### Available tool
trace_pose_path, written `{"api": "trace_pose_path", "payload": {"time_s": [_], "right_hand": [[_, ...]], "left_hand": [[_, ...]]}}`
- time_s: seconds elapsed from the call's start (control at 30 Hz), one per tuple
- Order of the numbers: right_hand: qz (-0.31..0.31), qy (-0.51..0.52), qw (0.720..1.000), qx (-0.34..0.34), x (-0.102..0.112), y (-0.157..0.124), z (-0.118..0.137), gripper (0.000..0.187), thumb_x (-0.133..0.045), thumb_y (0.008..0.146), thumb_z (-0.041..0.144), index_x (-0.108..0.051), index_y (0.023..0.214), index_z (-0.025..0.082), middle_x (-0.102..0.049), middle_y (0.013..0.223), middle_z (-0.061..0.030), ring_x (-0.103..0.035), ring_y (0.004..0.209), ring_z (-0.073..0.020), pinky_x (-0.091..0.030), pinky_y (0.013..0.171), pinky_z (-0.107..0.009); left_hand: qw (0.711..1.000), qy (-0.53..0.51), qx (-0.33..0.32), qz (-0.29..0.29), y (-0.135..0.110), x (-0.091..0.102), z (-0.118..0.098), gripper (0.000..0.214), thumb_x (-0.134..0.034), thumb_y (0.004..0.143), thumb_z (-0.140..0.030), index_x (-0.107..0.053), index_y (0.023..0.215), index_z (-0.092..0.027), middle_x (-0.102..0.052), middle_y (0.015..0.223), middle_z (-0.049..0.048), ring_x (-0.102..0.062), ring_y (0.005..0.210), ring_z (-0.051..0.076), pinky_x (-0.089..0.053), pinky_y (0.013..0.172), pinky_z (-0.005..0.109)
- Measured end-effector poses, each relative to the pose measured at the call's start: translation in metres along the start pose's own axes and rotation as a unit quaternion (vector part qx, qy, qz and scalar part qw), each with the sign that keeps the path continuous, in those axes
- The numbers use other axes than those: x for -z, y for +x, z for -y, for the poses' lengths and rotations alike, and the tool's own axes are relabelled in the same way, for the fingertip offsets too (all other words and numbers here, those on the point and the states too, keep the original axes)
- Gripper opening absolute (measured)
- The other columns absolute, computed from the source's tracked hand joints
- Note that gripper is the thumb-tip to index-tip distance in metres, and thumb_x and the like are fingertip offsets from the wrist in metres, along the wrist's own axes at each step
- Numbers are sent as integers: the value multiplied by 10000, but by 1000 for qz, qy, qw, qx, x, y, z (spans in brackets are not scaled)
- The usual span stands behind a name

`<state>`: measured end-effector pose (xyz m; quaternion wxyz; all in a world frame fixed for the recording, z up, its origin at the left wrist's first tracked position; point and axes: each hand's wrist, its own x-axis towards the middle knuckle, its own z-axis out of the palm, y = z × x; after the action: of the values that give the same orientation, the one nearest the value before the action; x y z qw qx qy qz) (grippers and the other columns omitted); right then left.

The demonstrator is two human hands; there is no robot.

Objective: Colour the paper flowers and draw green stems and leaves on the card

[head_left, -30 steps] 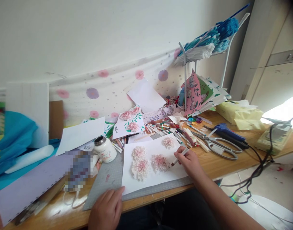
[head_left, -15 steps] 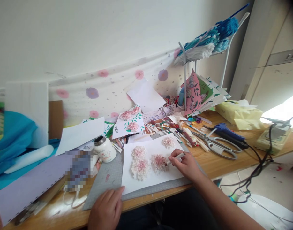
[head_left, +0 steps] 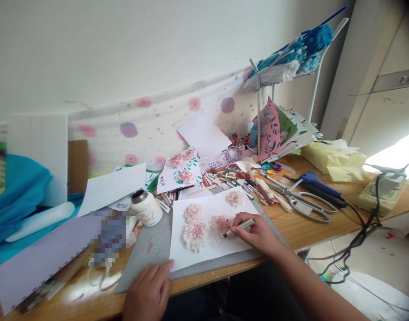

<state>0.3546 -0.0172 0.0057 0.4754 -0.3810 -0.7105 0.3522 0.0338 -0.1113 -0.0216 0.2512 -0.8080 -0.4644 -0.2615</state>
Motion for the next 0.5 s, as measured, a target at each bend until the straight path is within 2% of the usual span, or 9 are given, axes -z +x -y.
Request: {"api": "trace_pose_path", "payload": {"time_s": [0.1, 0.27, 0.4, 0.5], "right_hand": [[8, -4, 1000, 6, -1, 0, -2, 153, -672, 773, 316, -663, 681, 193, -710, 724, -47, -650, 738, -214, -489, 711, -300], [-10, -1, 1000, -9, 0, 1, -5, 197, -613, 821, 322, -638, 681, 186, -699, 694, -51, -639, 672, -203, -483, 650, -295], [1, 1, 1000, -4, 0, 2, -5, 140, -664, 765, 300, -657, 679, 190, -704, 718, -44, -642, 734, -215, -482, 707, -301], [-18, -2, 1000, -21, 1, 2, -6, 174, -619, 789, 307, -630, 664, 187, -682, 681, -44, -619, 658, -200, -472, 650, -297]], "left_hand": [[1000, 1, 1, -1, 0, 0, 0, 252, -393, 979, -141, -633, 1040, -190, -591, 699, -2, -588, 616, 164, -434, 610, 295], [1000, 0, 1, -1, 0, -1, 1, 255, -393, 976, -150, -637, 1041, -191, -593, 697, -1, -591, 613, 166, -440, 607, 293], [1000, -1, 4, 4, 1, -1, 0, 251, -395, 977, -147, -634, 1039, -187, -593, 700, -2, -595, 621, 167, -443, 612, 292], [1000, -2, 3, 0, 1, -1, 0, 248, -393, 979, -150, -630, 1039, -186, -593, 699, -3, -594, 616, 167, -442, 605, 292]]}}
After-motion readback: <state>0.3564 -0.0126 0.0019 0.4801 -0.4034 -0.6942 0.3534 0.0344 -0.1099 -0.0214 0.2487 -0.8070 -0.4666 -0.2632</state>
